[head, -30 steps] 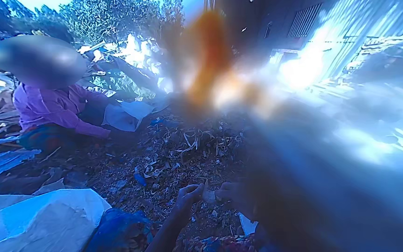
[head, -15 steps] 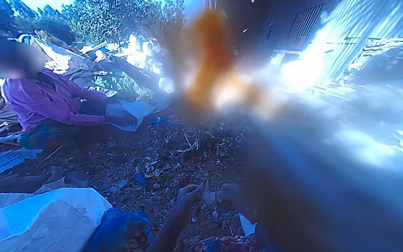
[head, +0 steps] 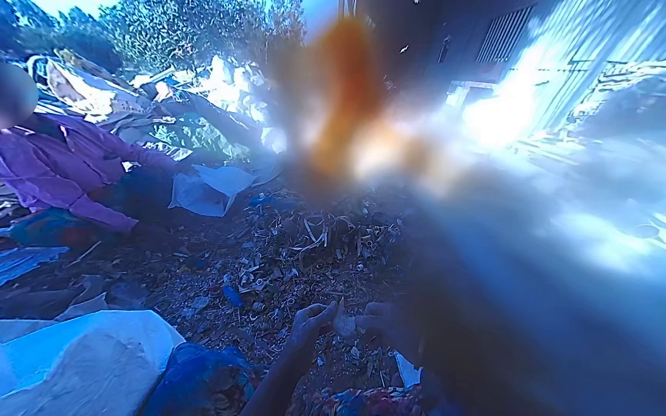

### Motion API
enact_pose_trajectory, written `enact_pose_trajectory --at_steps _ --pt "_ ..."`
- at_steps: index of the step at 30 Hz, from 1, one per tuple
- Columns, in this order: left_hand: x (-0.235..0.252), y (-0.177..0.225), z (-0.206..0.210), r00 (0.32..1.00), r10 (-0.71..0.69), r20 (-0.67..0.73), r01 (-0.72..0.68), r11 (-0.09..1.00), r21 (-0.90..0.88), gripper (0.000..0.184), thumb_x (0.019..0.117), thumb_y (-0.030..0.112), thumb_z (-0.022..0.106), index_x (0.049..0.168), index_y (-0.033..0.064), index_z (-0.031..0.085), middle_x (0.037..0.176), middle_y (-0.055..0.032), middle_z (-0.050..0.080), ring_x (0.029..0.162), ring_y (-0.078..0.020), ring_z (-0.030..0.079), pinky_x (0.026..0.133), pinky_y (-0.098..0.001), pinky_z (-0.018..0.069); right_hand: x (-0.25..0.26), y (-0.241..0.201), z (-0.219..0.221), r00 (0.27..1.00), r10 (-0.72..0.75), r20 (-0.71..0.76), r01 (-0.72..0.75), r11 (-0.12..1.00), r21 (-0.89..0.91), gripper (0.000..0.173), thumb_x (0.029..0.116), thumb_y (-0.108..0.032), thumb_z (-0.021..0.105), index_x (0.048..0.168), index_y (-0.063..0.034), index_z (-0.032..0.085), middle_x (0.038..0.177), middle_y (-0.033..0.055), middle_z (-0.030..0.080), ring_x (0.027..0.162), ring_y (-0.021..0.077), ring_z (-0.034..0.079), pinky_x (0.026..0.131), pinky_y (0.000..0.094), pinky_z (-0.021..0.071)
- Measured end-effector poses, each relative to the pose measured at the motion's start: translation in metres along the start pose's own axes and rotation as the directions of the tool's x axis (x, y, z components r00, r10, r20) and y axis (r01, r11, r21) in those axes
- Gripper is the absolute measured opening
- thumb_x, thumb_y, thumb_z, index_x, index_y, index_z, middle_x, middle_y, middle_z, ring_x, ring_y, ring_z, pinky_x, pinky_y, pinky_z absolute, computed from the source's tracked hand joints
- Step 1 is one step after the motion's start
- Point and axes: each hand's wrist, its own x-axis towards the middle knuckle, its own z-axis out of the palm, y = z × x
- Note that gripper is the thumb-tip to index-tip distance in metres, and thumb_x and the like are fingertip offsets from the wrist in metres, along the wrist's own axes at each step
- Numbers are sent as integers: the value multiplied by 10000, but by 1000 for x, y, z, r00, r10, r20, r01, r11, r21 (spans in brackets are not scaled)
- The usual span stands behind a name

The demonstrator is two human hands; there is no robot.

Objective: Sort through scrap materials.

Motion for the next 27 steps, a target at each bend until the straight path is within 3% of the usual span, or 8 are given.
enact_pose_trajectory --at_steps 27 --pt "1 -1 -1 1000 -9 -4 9 999 -31 207 1047 145 576 958 -21 661 911 -104 707 843 -164 699 800 -319 586 -1 -1 2 1000 6 -1 -6 998 -67 147 1065 -169 555 997 -41 530 861 46 624 709 110 654 673 251 552"
